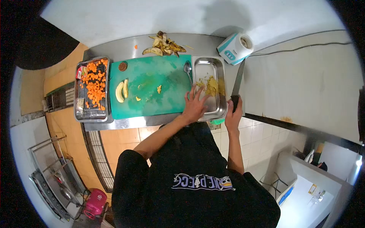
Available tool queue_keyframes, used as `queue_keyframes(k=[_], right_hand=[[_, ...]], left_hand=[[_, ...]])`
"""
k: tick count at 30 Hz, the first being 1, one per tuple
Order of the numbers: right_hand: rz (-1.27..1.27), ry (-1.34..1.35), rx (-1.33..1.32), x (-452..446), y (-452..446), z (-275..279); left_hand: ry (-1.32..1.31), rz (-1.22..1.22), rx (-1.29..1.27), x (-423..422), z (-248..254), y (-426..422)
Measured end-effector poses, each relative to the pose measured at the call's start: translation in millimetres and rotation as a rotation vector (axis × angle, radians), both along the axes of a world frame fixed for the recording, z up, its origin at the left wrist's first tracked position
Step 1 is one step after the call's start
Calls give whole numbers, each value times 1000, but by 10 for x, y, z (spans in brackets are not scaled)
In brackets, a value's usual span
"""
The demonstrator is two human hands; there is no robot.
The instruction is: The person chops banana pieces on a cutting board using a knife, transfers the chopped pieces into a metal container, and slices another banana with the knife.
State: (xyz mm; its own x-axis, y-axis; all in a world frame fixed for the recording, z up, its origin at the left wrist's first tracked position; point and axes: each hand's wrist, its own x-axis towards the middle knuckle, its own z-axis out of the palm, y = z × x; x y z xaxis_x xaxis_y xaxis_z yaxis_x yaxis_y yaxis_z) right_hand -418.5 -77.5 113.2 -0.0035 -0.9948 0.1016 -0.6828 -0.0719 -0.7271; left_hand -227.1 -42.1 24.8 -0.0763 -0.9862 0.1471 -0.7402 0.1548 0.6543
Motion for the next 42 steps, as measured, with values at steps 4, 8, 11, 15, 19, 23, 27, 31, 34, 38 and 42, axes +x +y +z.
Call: queue_keyframes(k=[4,8,11,15,19,23,27,31,34,38,42], right_hand=[[85,-119,-102,118,243,86],[96,298,194,261,296,-108],[126,174,65,160,291,-492],[48,-453,577,186,295,-176],[50,-627,342,381,223,413],[92,-754,-318,445,192,268],[152,-229,42,163,79,-263],[157,-81,235,-5,175,-475],[193,-279,202,218,210,-168],[326,-534,135,504,317,-315],[501,-205,257,1136,211,12]], left_hand=[[19,104,-113,221,158,-250],[30,217,-82,323,184,-403],[-10,229,-69,353,272,-409],[11,214,-156,323,242,-365],[-4,214,-152,321,156,-323],[68,233,-245,638,124,-334],[113,338,-239,988,223,-160],[147,500,-233,1216,232,179],[43,621,-172,1353,169,415],[-20,742,-142,1526,117,507],[-41,744,-146,1652,55,596]])
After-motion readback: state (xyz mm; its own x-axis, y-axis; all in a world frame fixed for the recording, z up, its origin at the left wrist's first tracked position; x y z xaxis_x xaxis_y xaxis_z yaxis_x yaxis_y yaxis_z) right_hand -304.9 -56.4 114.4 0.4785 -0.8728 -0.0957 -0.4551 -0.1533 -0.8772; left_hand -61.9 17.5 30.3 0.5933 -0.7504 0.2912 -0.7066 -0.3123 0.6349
